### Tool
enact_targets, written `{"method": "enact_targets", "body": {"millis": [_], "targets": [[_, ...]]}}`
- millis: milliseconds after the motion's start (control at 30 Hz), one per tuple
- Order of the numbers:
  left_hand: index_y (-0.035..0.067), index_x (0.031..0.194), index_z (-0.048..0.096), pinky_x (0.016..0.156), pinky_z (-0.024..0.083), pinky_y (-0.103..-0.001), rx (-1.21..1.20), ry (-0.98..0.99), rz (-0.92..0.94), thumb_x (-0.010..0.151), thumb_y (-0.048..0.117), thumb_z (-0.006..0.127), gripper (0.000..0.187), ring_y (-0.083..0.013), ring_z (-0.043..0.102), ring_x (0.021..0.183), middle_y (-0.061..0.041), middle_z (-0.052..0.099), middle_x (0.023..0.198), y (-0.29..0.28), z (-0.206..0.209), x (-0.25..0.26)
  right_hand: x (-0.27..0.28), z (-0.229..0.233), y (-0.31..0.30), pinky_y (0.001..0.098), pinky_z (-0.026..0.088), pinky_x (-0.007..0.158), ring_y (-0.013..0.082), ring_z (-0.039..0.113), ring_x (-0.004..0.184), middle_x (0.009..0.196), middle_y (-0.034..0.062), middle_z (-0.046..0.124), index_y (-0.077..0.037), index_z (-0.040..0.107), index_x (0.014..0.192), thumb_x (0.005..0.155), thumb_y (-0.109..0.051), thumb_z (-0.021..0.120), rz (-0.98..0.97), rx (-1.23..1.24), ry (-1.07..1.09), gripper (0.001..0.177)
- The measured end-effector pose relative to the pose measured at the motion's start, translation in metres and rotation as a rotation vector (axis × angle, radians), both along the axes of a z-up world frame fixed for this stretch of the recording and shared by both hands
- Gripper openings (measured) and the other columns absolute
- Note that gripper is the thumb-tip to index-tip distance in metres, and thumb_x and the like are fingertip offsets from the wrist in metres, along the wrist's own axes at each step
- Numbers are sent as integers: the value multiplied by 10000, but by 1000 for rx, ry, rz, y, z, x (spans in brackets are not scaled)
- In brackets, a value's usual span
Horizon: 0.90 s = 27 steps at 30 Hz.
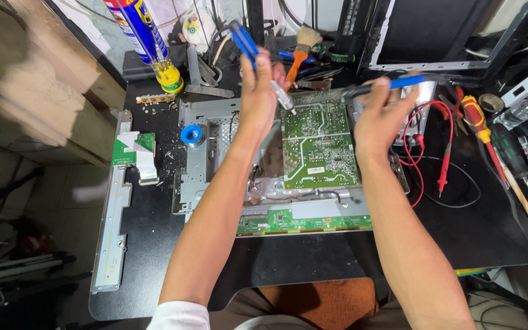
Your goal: The person works on a circuit board within a disassembled electronic device by hand, using a soldering iron and a desoldering pump. The person applies the tools to the board, lifts the board to inspect components, and handles a small electronic part.
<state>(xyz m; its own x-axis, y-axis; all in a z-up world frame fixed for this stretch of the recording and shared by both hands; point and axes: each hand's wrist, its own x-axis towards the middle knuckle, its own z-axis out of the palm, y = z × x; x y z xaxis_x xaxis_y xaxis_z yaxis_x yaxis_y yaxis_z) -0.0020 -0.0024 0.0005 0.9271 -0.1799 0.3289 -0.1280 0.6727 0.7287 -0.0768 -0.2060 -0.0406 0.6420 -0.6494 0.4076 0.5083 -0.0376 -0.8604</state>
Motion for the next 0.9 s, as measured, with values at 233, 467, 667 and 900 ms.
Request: {"method": "enact_targets", "body": {"millis": [233,467,667,900], "targets": [[110,1199,449,749,470,-315,244,-205,94,1118,363,440,266,-123,472,777,-1,450,846,-6,20,-18,-11,13,2,293,592,895,164,635,1099,1320,156,581,-52,60,1633,1188,-134,501,-156,-66,-98,632],[100,988,499,760,412,-369,-269,42,-111,1028,674,408,582,-198,455,769,-45,446,777,31,42,-12,-10,13,1,304,595,893,170,619,1077,1289,168,583,-61,90,1638,1193,-134,508,-135,-58,-89,615],[88,805,435,803,371,-366,-305,134,-148,827,886,445,798,-225,433,793,-55,444,797,74,62,-16,-2,0,-5,301,588,886,179,636,1084,1304,179,607,-72,81,1642,1198,-129,516,-116,-71,-109,624],[107,776,428,761,392,-385,-174,106,-58,815,872,452,767,-226,440,748,-61,443,755,98,75,-21,1,-13,-13,314,586,909,190,608,1120,1488,180,545,-99,86,1671,1240,-117,522,-101,-108,-122,613]]}}
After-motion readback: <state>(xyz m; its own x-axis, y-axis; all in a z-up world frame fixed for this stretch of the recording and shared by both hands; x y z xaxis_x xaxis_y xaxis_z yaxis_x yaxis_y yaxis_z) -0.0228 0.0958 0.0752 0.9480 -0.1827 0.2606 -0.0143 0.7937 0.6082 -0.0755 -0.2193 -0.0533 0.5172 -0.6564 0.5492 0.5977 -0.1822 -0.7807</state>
